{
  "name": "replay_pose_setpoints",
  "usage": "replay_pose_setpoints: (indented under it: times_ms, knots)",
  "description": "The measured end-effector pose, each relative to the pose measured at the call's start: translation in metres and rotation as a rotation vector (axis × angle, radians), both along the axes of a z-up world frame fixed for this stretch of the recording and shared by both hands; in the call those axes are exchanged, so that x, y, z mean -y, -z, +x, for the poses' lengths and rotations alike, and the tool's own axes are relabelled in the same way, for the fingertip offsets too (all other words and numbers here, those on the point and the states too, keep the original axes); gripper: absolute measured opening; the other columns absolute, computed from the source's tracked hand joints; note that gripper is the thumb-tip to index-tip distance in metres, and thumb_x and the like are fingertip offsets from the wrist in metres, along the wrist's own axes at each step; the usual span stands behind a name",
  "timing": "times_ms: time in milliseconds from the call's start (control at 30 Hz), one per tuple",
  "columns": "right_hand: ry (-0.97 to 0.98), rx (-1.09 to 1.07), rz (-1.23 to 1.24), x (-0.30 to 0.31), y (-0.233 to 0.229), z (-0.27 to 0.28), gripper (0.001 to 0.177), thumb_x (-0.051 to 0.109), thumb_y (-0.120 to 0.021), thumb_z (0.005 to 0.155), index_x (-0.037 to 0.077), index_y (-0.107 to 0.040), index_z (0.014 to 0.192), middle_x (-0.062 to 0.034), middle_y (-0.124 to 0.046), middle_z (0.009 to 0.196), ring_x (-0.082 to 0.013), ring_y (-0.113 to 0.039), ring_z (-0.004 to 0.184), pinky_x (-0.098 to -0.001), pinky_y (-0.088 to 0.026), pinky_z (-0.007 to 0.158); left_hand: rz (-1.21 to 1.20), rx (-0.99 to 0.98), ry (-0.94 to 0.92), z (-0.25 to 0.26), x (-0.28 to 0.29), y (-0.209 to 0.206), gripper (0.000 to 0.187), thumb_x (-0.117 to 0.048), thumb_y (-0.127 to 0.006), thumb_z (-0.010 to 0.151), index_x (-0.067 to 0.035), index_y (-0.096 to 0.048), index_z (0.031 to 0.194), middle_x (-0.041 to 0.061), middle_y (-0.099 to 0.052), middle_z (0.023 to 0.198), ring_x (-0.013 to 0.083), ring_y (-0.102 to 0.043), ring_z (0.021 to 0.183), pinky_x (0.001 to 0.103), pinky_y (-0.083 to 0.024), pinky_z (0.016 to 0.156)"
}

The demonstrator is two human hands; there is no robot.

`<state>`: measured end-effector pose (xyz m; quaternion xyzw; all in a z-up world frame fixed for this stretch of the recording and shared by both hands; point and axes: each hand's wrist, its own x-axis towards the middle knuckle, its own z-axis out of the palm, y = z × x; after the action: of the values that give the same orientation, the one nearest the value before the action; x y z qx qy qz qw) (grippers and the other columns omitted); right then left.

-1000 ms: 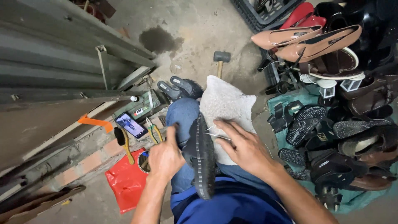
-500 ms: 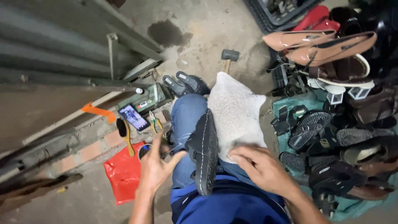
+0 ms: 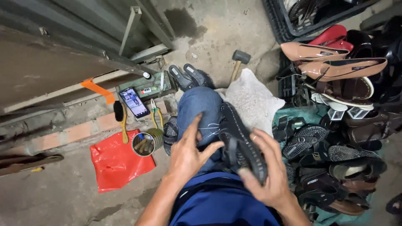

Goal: The person sits on the floor and sews a black shoe using a needle and thread. They hold the shoe on their lap and repeatedly push the needle through the sole and upper, pulling the thread tight to secure the stitching.

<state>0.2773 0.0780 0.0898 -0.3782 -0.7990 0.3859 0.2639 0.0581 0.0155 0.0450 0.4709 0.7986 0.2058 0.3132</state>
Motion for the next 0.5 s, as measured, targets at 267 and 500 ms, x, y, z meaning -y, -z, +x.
replay_pose_setpoints:
  times_ms: [267, 500]
  knots:
    - [0.022, -0.150, -0.192, -0.026, 0.002, 0.005, 0.056, 0.035, -0.045, 0.097, -0.005, -0.053, 0.136, -0.0230, -0.056, 0.141, -0.0355, -0.054, 0.137, -0.0474, -0.042, 0.119, 0.506, 0.274, 0.167, -0.012, 0.016, 0.011, 0.020, -0.011, -0.065, 0.099, -0.007, -0.071, 0.118, 0.007, -0.077, 0.114, 0.0173, -0.076, 0.099, 0.030, -0.060, 0.089]
    - [0.049, -0.225, -0.222, -0.024, 0.010, 0.006, 0.056, 0.037, -0.046, 0.099, -0.003, -0.053, 0.138, -0.0226, -0.056, 0.143, -0.0352, -0.052, 0.140, -0.0480, -0.040, 0.122, 0.202, -0.113, 0.257, 0.013, -0.008, 0.027, 0.019, -0.035, -0.057, 0.101, -0.019, -0.066, 0.104, 0.005, -0.076, 0.082, 0.0386, -0.070, 0.070, 0.056, -0.050, 0.049]
